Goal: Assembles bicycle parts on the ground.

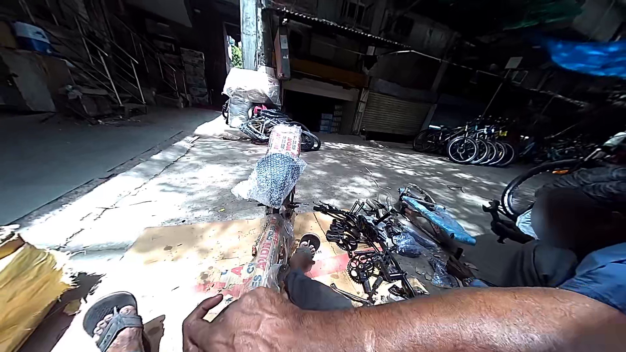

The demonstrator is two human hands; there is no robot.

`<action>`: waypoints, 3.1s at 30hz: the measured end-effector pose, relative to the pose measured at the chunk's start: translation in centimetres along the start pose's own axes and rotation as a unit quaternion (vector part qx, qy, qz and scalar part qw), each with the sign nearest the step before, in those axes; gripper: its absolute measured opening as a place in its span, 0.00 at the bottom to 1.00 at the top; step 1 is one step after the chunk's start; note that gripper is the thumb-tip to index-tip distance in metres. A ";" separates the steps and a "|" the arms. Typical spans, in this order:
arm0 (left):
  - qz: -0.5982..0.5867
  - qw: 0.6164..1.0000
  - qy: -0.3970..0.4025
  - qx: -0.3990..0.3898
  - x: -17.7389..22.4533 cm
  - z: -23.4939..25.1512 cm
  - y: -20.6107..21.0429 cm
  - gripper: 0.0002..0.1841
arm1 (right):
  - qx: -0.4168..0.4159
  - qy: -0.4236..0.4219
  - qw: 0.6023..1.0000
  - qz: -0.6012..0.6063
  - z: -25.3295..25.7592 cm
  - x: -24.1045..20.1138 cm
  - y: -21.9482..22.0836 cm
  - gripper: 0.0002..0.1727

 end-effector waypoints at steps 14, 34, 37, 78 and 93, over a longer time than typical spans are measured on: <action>-0.080 0.996 -0.011 0.040 -0.1 0.6 0.5 0.56 | -0.080 0.043 0.996 0.019 -0.5 0.2 -0.8 0.22; -0.028 0.999 -0.008 -0.016 0.1 -0.4 0.6 0.60 | 0.032 -0.065 0.997 -0.006 -0.6 -0.5 0.1 0.17; -0.054 0.998 0.021 -0.004 0.9 0.1 0.7 0.60 | -0.014 0.050 0.998 0.020 -0.1 -0.4 0.2 0.19; -0.005 0.999 -0.036 -0.011 -0.6 -1.2 0.2 0.54 | 0.022 -0.165 0.985 -0.044 -1.3 -1.3 -0.1 0.16; 0.018 1.000 -0.018 0.008 0.7 -0.1 0.3 0.61 | -0.041 0.047 0.998 0.009 -0.2 -0.3 -0.2 0.22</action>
Point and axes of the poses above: each hand's wrist, its own z-axis towards the middle knuckle, its own y-axis out of the palm, x = y × z, the point moved 9 cm from there along z, towards the middle knuckle, and after that the axes turned 7 degrees about z, right-handed, at the moved point
